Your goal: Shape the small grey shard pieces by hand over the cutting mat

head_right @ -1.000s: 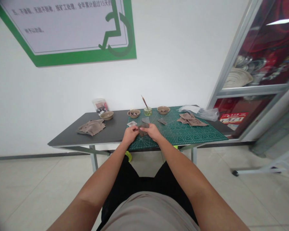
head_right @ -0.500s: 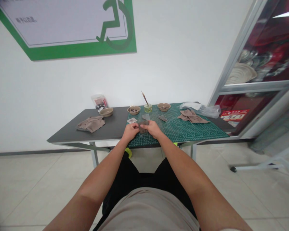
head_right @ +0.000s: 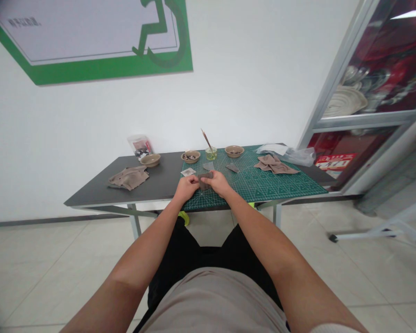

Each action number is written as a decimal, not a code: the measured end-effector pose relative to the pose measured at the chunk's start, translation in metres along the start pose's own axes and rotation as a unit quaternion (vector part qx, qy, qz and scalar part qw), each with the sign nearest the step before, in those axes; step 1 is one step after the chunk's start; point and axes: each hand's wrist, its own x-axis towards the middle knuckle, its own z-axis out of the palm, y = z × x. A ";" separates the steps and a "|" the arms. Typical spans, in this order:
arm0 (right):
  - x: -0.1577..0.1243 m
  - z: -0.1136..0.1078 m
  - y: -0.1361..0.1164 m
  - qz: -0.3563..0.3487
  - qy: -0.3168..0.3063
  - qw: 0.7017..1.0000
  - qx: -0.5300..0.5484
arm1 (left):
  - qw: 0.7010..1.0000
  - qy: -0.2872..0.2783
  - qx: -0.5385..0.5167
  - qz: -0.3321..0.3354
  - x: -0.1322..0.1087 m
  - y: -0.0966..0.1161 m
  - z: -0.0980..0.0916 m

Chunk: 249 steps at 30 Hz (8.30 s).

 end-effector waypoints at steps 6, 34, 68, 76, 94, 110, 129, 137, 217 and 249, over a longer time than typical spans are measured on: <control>0.000 0.001 -0.002 0.008 -0.041 0.999 -0.003 | 1.000 -0.005 0.004 0.004 -0.001 0.001 0.000; -0.001 0.000 0.000 -0.001 -0.016 1.000 0.001 | 0.999 -0.004 0.021 0.031 -0.002 -0.002 0.003; 0.004 -0.004 0.002 0.025 -0.066 0.995 0.073 | 0.993 0.026 0.044 0.103 0.000 -0.005 0.003; 0.002 -0.002 0.001 0.005 -0.042 0.998 0.038 | 0.993 0.022 0.069 0.093 -0.004 -0.004 0.006; 0.006 -0.009 0.006 0.017 -0.068 0.996 0.061 | 0.989 0.021 0.076 0.125 -0.006 -0.001 0.003; -0.002 -0.006 -0.005 0.010 -0.046 0.999 0.023 | 0.994 0.028 0.075 0.069 -0.009 -0.003 0.005; -0.001 -0.007 0.000 0.013 -0.049 0.998 0.023 | 0.997 0.017 0.048 0.064 -0.006 -0.006 0.003; 0.002 -0.009 0.001 0.006 0.001 0.994 0.107 | 0.987 0.039 -0.158 -0.006 -0.001 -0.013 0.005; 0.001 -0.009 -0.001 0.027 -0.042 0.998 0.032 | 0.999 -0.001 -0.050 0.009 -0.004 -0.007 0.003; 0.002 -0.005 -0.001 0.003 -0.001 1.000 -0.008 | 0.999 -0.015 0.007 0.033 0.000 -0.007 0.003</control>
